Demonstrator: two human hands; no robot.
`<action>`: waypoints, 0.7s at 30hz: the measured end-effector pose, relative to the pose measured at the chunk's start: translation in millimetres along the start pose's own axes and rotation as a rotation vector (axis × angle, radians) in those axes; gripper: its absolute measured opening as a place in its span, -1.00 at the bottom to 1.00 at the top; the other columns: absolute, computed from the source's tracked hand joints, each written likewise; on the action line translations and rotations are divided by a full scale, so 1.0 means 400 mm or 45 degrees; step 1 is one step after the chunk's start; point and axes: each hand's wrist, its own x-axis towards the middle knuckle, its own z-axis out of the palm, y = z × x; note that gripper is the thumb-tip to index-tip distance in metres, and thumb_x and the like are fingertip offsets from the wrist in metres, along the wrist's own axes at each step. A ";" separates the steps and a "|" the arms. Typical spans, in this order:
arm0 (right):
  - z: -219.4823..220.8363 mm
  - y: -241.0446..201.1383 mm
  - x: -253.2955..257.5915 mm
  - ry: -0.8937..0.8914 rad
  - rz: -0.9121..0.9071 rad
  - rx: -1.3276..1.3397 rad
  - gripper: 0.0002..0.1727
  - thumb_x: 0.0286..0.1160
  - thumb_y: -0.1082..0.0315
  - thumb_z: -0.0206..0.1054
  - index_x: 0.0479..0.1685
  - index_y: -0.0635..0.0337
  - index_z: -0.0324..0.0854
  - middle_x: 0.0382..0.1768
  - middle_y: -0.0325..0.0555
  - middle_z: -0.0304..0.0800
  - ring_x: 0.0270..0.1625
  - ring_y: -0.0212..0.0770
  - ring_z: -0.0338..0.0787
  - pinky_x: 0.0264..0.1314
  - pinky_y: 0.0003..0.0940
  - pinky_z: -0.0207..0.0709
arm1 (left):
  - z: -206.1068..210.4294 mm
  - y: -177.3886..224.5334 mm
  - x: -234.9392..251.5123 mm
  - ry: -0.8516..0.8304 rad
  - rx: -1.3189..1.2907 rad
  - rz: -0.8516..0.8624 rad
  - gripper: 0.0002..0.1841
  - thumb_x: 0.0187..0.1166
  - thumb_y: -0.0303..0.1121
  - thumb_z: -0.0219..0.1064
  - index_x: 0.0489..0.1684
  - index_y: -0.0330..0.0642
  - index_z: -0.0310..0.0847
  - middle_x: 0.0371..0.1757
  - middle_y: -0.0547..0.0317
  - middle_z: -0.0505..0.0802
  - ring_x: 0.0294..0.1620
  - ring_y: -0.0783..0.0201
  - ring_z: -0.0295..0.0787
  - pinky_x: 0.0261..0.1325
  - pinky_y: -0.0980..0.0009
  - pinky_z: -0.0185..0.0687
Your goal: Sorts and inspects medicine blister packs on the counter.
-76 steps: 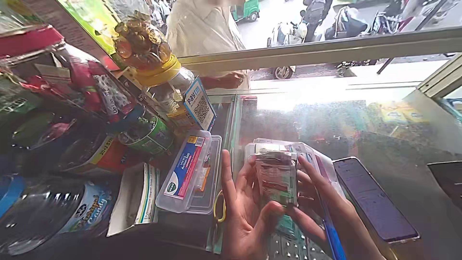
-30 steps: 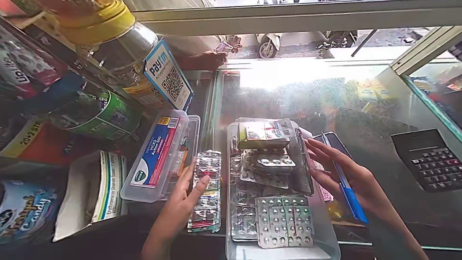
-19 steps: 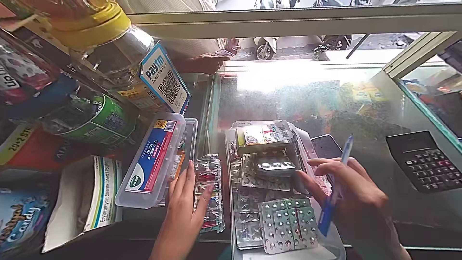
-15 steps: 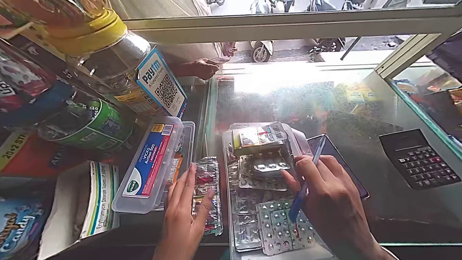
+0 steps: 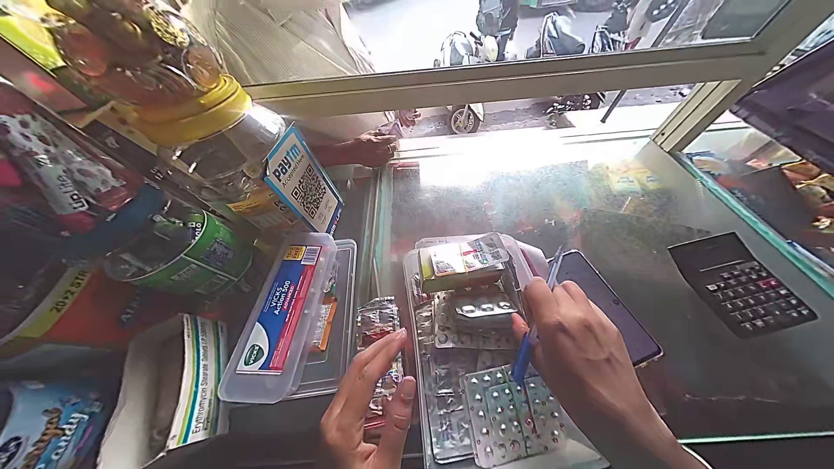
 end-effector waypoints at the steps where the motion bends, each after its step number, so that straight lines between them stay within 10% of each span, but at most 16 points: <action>1: 0.002 -0.001 0.000 0.007 0.015 0.021 -0.74 -0.01 0.43 0.62 -0.37 0.28 0.66 -0.60 0.02 0.59 -0.47 0.13 0.71 -0.56 -0.14 0.47 | 0.006 0.005 -0.001 0.000 -0.048 -0.002 -0.63 0.74 -0.14 0.23 0.33 -0.13 0.67 0.34 0.17 0.79 0.36 0.41 0.71 0.34 0.46 0.69; 6: -0.069 0.012 -0.027 0.141 0.079 0.329 -0.80 0.20 0.28 0.40 -0.33 0.24 0.66 -0.51 -0.05 0.64 -0.52 -0.09 0.67 -0.59 -0.30 0.50 | 0.035 0.067 0.005 -0.179 -0.510 -0.116 -0.57 0.78 -0.13 0.16 0.53 -0.06 0.54 0.35 0.33 0.81 0.34 0.36 0.75 0.39 0.33 0.71; 9: -0.151 -0.039 -0.103 0.122 -0.108 0.690 -0.85 0.50 0.31 0.41 -0.34 0.15 0.57 -0.30 0.00 0.80 -0.22 -0.20 0.72 -0.18 -0.46 0.54 | 0.063 0.099 -0.007 -0.456 -0.797 -0.235 -0.15 0.78 0.09 0.00 0.76 -0.57 -0.04 0.65 -0.14 0.52 0.64 0.22 0.48 0.68 0.19 0.43; 12: -0.124 -0.077 -0.137 0.140 -0.407 0.751 -0.88 0.56 0.41 0.35 -0.36 0.15 0.60 -0.33 0.03 0.83 -0.16 -0.10 0.80 -0.01 -0.41 0.60 | 0.098 0.127 -0.020 -0.459 -1.049 -0.430 0.05 0.74 0.23 -0.15 0.75 -0.60 -0.63 0.84 -0.15 0.08 0.79 0.45 0.12 0.76 0.39 0.18; 17: -0.103 -0.073 -0.146 -0.003 -0.622 0.812 -0.85 0.64 0.39 0.29 -0.32 0.17 0.66 -0.12 0.09 0.93 0.06 -0.06 0.87 0.23 -0.36 0.61 | 0.117 0.160 0.008 -0.134 -1.443 -0.813 -0.44 0.79 -0.56 -0.20 0.73 -0.32 -0.38 0.47 0.21 0.55 0.39 0.47 0.65 0.46 0.39 0.62; 21: -0.093 -0.040 -0.153 0.030 -0.607 1.050 -0.80 0.60 0.35 0.40 -0.39 0.21 0.60 -0.01 0.13 0.91 0.19 -0.09 0.85 0.34 -0.38 0.60 | 0.113 0.162 0.005 -0.119 -1.406 -0.775 -0.45 0.74 -0.66 -0.13 0.69 -0.28 -0.24 0.37 0.26 0.67 0.32 0.40 0.74 0.43 0.33 0.66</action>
